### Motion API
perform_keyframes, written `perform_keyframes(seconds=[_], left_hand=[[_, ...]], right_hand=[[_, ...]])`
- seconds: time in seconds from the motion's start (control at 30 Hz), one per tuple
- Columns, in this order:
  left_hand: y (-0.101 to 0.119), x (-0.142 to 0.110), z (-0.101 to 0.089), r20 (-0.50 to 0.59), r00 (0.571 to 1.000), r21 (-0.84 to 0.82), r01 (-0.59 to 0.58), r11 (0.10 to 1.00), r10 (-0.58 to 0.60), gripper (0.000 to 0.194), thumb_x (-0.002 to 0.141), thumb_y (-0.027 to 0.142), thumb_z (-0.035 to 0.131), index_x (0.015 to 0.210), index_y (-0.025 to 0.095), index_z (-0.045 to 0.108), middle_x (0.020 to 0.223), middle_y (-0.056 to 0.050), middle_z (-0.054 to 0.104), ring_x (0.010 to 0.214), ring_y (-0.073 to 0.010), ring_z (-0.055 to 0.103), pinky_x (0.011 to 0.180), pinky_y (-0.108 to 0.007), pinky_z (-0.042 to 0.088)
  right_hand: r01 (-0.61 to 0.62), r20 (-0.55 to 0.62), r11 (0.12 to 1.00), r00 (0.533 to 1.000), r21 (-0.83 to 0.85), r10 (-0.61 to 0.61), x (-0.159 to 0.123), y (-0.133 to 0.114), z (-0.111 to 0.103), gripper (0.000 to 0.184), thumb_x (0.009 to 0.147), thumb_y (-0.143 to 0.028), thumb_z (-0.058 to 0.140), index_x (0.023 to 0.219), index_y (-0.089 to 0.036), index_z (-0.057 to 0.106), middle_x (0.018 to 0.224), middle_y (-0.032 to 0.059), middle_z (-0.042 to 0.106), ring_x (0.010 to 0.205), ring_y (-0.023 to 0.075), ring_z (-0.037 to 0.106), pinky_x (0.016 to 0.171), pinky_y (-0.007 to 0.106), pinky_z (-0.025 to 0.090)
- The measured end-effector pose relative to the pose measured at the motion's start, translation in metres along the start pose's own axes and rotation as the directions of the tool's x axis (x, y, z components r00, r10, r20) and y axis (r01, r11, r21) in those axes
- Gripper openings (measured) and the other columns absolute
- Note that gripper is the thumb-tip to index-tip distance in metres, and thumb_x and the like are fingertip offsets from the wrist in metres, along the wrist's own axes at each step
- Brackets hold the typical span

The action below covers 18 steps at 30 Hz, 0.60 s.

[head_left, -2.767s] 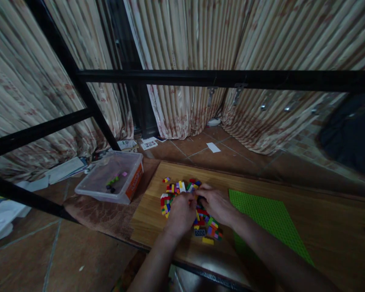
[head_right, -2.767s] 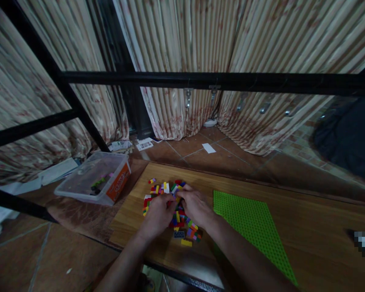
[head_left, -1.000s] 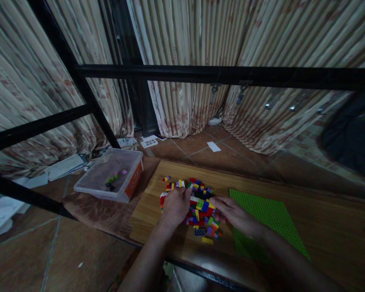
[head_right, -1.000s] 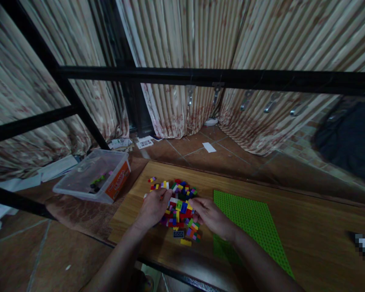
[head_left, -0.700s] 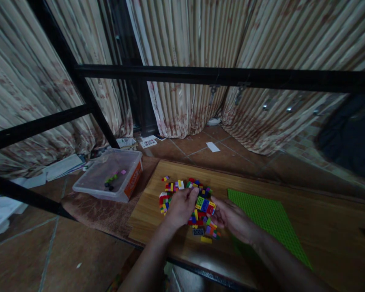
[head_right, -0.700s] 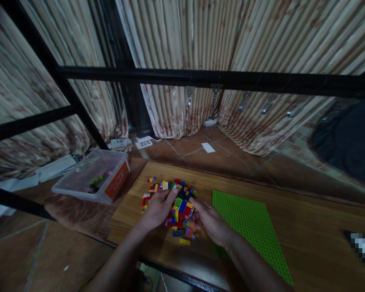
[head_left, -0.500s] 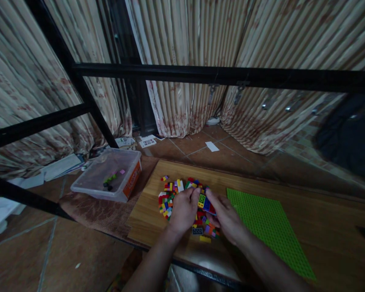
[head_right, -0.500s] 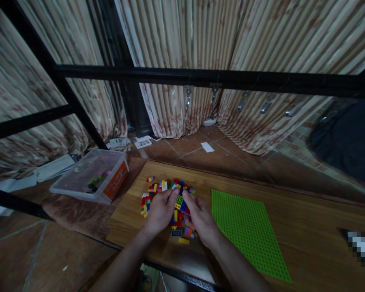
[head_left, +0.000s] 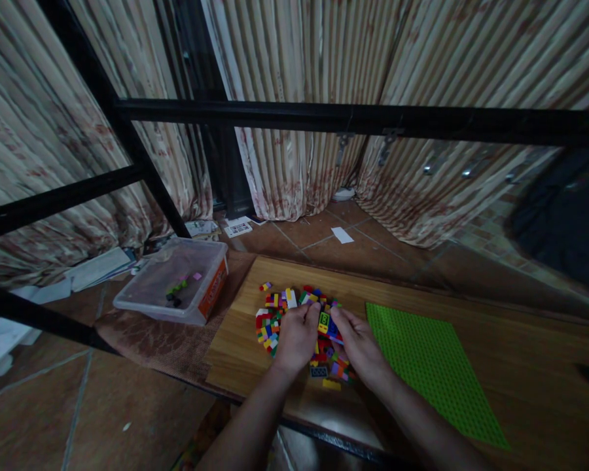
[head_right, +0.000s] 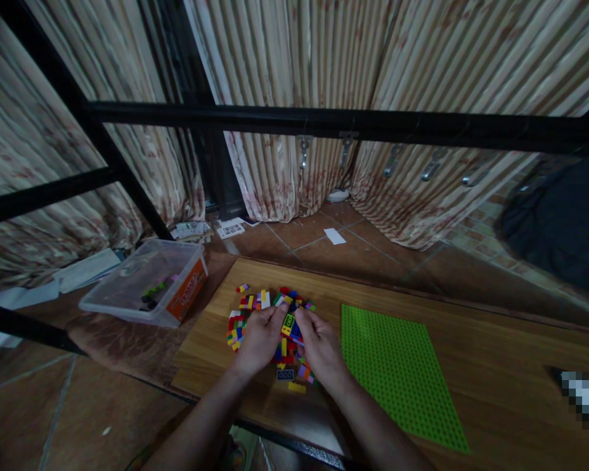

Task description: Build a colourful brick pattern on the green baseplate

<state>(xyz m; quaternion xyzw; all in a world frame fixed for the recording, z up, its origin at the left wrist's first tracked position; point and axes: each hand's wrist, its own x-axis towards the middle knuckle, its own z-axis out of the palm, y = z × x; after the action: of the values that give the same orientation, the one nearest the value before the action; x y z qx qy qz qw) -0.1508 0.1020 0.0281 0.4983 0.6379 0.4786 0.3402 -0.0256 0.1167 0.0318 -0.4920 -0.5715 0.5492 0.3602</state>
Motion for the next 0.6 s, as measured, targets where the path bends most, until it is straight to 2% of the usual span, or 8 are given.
perform_keyframes(seconds=[0.03, 0.07, 0.13, 0.2, 0.27, 0.33, 0.5, 0.6], left_hand=[[0.0, 0.001, -0.002, 0.01, 1.0, 0.027, 0.013, 1.0, -0.014, 0.042, 0.09, 0.039, 0.042, 0.054, 0.018, 0.044, 0.051, 0.004, 0.04, 0.051, -0.0092, 0.038, 0.052, -0.022, 0.029], [0.0, 0.002, -0.004, 0.022, 0.999, 0.053, 0.025, 0.998, -0.027, 0.042, 0.091, 0.038, 0.041, 0.054, 0.018, 0.046, 0.052, 0.004, 0.042, 0.051, -0.0096, 0.039, 0.052, -0.022, 0.03], [0.001, 0.003, -0.008, 0.046, 0.998, 0.105, 0.044, 0.993, -0.049, 0.042, 0.091, 0.038, 0.04, 0.055, 0.018, 0.049, 0.053, 0.003, 0.045, 0.053, -0.0106, 0.042, 0.053, -0.023, 0.031], [0.003, 0.004, -0.013, 0.065, 0.996, 0.156, 0.054, 0.986, -0.065, 0.043, 0.092, 0.039, 0.038, 0.056, 0.018, 0.05, 0.055, 0.001, 0.047, 0.054, -0.0115, 0.044, 0.054, -0.023, 0.032], [0.005, 0.004, -0.016, 0.082, 0.994, 0.196, 0.052, 0.979, -0.069, 0.044, 0.092, 0.039, 0.037, 0.055, 0.019, 0.05, 0.055, 0.001, 0.049, 0.055, -0.0122, 0.045, 0.055, -0.024, 0.033], [0.006, 0.004, -0.018, 0.104, 0.993, 0.217, 0.034, 0.976, -0.058, 0.044, 0.093, 0.039, 0.036, 0.056, 0.019, 0.05, 0.055, 0.0, 0.05, 0.054, -0.0124, 0.046, 0.055, -0.024, 0.034], [0.004, 0.005, -0.015, 0.082, 0.996, 0.232, 0.001, 0.973, -0.02, 0.042, 0.093, 0.036, 0.035, 0.06, 0.019, 0.054, 0.057, 0.0, 0.052, 0.055, -0.0121, 0.048, 0.056, -0.023, 0.035], [0.003, 0.005, -0.014, 0.05, 0.998, 0.258, 0.012, 0.966, -0.026, 0.043, 0.093, 0.036, 0.035, 0.058, 0.019, 0.053, 0.056, 0.0, 0.052, 0.055, -0.012, 0.048, 0.055, -0.022, 0.034]], right_hand=[[0.116, 0.062, 0.981, 0.992, -0.158, -0.107, 0.001, -0.003, -0.004, 0.037, 0.089, -0.054, 0.045, 0.092, -0.022, 0.062, 0.076, 0.0009, 0.063, 0.068, 0.0149, 0.06, 0.062, 0.027, 0.047], [0.237, 0.143, 0.924, 0.969, -0.301, -0.202, 0.001, -0.007, -0.008, 0.034, 0.09, -0.05, 0.044, 0.099, -0.022, 0.062, 0.089, 0.0037, 0.067, 0.084, 0.0184, 0.063, 0.076, 0.031, 0.048], [0.413, 0.311, 0.767, 0.906, -0.491, -0.288, 0.002, -0.014, -0.014, 0.032, 0.091, -0.044, 0.046, 0.113, -0.023, 0.058, 0.11, 0.0078, 0.066, 0.104, 0.0232, 0.06, 0.091, 0.037, 0.043], [0.49, 0.416, 0.633, 0.866, -0.6, -0.276, 0.003, -0.018, -0.017, 0.035, 0.092, -0.042, 0.044, 0.118, -0.02, 0.053, 0.113, 0.0119, 0.065, 0.104, 0.0262, 0.06, 0.09, 0.04, 0.043], [0.508, 0.463, 0.554, 0.855, -0.659, -0.233, 0.004, -0.02, -0.016, 0.035, 0.094, -0.042, 0.04, 0.117, -0.018, 0.052, 0.105, 0.0135, 0.066, 0.097, 0.0275, 0.063, 0.082, 0.04, 0.045], [0.495, 0.467, 0.55, 0.861, -0.673, -0.202, 0.004, -0.019, -0.013, 0.033, 0.096, -0.041, 0.036, 0.114, -0.018, 0.05, 0.097, 0.0118, 0.067, 0.089, 0.0263, 0.064, 0.077, 0.038, 0.046], [0.402, 0.367, 0.684, 0.907, -0.609, -0.207, 0.001, -0.014, -0.004, 0.03, 0.098, -0.039, 0.027, 0.107, -0.021, 0.049, 0.083, 0.0052, 0.065, 0.077, 0.0203, 0.064, 0.07, 0.031, 0.043], [0.378, 0.337, 0.688, 0.92, -0.619, -0.203, 0.0, -0.013, -0.001, 0.032, 0.098, -0.039, 0.025, 0.107, -0.02, 0.049, 0.077, 0.0043, 0.063, 0.072, 0.0203, 0.063, 0.067, 0.031, 0.042]])
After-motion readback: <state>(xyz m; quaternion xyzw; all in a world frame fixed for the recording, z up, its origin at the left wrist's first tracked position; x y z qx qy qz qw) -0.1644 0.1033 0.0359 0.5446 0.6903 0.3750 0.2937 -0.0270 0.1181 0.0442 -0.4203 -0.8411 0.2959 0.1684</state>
